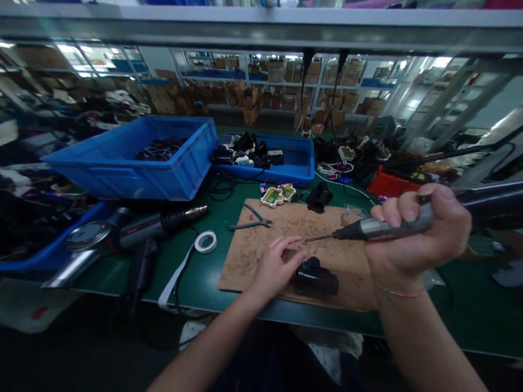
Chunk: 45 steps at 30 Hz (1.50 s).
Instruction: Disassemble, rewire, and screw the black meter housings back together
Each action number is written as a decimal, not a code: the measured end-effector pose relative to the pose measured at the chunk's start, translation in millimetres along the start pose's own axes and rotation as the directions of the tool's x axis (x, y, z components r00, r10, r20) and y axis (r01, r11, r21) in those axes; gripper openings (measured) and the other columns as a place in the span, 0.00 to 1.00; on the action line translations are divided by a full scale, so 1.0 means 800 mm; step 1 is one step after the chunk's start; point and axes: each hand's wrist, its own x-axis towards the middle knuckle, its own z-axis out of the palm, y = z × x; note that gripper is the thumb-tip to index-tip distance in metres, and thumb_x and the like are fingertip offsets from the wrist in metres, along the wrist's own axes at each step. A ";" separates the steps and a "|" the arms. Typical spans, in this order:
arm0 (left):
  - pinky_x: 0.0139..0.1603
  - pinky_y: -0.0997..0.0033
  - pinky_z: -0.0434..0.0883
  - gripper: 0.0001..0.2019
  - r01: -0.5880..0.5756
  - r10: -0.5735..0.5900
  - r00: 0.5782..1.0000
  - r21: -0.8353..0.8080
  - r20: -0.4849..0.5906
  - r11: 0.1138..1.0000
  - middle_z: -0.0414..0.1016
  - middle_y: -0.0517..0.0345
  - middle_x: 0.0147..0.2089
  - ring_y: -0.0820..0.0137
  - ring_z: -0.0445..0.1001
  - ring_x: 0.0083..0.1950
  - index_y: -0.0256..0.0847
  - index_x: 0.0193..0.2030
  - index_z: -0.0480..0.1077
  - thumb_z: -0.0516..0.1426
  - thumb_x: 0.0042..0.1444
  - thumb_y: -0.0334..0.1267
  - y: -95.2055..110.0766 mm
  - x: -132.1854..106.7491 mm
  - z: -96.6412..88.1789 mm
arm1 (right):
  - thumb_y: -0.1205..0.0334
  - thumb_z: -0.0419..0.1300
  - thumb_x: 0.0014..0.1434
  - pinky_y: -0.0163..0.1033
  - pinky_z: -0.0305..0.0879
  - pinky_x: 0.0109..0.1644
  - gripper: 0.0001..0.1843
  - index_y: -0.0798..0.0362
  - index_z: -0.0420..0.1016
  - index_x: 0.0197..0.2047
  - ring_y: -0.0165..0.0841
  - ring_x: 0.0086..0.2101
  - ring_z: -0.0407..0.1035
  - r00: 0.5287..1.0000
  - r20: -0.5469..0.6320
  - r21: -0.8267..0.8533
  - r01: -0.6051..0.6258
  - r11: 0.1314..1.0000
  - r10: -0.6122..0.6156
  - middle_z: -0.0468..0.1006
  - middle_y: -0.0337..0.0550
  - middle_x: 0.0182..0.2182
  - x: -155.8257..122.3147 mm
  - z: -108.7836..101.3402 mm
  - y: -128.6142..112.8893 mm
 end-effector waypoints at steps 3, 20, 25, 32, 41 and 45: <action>0.58 0.62 0.72 0.09 -0.032 0.031 0.999 -0.027 -0.042 0.999 0.81 0.54 0.48 0.64 0.77 0.53 0.44 0.46 0.79 0.62 0.61 0.41 -0.001 0.010 0.000 | 0.57 0.61 0.56 0.30 0.53 0.21 0.10 0.52 0.66 0.30 0.23 0.17 0.49 1.000 0.021 0.006 -0.023 1.000 0.023 0.53 0.28 0.19 -0.005 0.008 0.009; 0.42 0.71 0.76 0.19 0.090 -0.068 0.993 -0.251 0.097 0.964 0.81 0.52 0.48 0.67 0.79 0.46 0.42 0.55 0.75 0.65 0.57 0.40 -0.014 0.039 0.025 | 0.59 0.58 0.51 0.30 0.50 0.20 0.07 0.53 0.66 0.28 0.23 0.17 0.46 0.991 -0.131 0.031 0.042 0.999 -0.038 0.52 0.28 0.17 0.012 -0.003 0.008; 0.34 0.75 0.71 0.12 0.059 -0.043 0.997 -0.278 0.063 0.959 0.81 0.55 0.41 0.71 0.76 0.37 0.43 0.47 0.80 0.63 0.59 0.43 0.001 0.028 0.017 | 0.58 0.58 0.50 0.30 0.47 0.19 0.07 0.52 0.65 0.28 0.22 0.16 0.45 0.989 -0.138 0.027 0.053 0.998 -0.049 0.52 0.28 0.17 0.005 0.005 -0.001; 0.36 0.73 0.70 0.06 -0.024 0.019 0.999 -0.145 -0.035 0.989 0.80 0.56 0.39 0.69 0.76 0.38 0.41 0.39 0.80 0.63 0.59 0.40 0.014 0.018 0.004 | 0.58 0.58 0.50 0.31 0.44 0.18 0.07 0.52 0.66 0.28 0.22 0.16 0.44 0.990 -0.117 0.010 0.083 0.996 -0.081 0.51 0.28 0.17 -0.005 0.009 -0.012; 0.46 0.66 0.71 0.03 -0.198 0.198 0.980 0.097 0.007 0.975 0.80 0.57 0.38 0.67 0.77 0.42 0.42 0.37 0.77 0.62 0.61 0.37 0.027 0.009 -0.016 | 0.57 0.57 0.49 0.31 0.41 0.16 0.07 0.52 0.67 0.26 0.22 0.14 0.41 0.993 -0.031 -0.026 0.114 0.993 -0.115 0.49 0.27 0.15 -0.021 0.022 -0.022; 0.46 0.65 0.71 0.04 -0.239 0.237 0.971 0.187 0.035 0.953 0.80 0.57 0.38 0.65 0.77 0.43 0.43 0.38 0.77 0.61 0.62 0.38 0.032 0.005 -0.021 | 0.58 0.57 0.50 0.32 0.43 0.15 0.06 0.52 0.67 0.26 0.22 0.13 0.42 0.996 0.043 -0.045 0.083 0.996 -0.081 0.51 0.27 0.15 -0.025 0.023 -0.026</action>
